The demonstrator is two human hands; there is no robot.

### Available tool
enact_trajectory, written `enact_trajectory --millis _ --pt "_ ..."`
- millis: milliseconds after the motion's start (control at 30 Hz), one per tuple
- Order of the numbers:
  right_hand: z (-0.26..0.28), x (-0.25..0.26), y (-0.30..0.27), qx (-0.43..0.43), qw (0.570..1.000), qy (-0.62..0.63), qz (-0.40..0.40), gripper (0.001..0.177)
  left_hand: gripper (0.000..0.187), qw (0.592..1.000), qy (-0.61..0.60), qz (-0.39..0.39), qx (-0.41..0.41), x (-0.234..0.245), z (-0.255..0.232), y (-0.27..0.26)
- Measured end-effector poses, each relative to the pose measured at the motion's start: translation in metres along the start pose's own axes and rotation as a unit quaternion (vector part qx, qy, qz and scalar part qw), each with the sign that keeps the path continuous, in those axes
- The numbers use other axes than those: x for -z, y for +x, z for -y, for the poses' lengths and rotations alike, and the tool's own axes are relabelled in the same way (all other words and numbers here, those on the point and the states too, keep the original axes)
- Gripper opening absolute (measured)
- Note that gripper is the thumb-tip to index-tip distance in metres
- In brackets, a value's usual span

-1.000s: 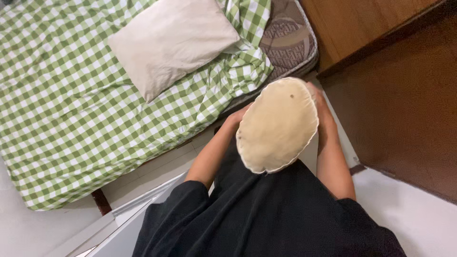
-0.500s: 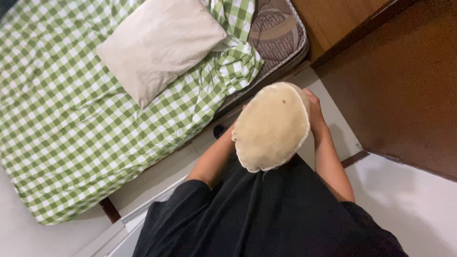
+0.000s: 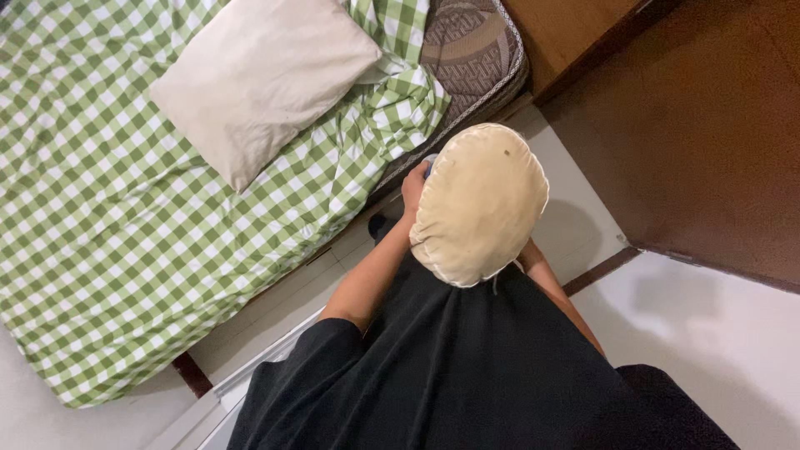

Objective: The person puts a pillow into a pillowcase, places it on the bed, and pulls the sheets straight to smooth them out.

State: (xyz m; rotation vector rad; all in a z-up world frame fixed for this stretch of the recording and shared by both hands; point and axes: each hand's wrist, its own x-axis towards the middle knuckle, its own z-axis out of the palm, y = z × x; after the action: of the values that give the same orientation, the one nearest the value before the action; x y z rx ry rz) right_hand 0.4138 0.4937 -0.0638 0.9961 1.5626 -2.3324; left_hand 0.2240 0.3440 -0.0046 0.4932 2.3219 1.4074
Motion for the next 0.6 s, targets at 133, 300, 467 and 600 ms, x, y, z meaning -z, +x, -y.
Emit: enact_trajectory --millis 133,300,467,600 --pt "0.027 -0.011 0.001 0.073 0.994 0.067 -0.048 0.057 0.038 0.999 0.033 -0.026 0.027 -0.013 0.018 0.003" --pt "0.068 0.013 -0.010 0.143 0.977 0.080 -0.139 0.044 0.043 0.994 0.098 0.046 -0.001 0.001 0.020 -0.011" --pt "0.061 0.028 -0.018 0.134 0.969 -0.159 -0.135 0.036 0.031 0.982 -0.043 0.087 -0.159 -0.009 0.043 -0.011" --pt "0.051 0.072 0.023 0.181 0.893 -0.344 -0.226 0.034 0.032 0.957 -0.117 0.262 -0.041 -0.037 0.094 0.010"
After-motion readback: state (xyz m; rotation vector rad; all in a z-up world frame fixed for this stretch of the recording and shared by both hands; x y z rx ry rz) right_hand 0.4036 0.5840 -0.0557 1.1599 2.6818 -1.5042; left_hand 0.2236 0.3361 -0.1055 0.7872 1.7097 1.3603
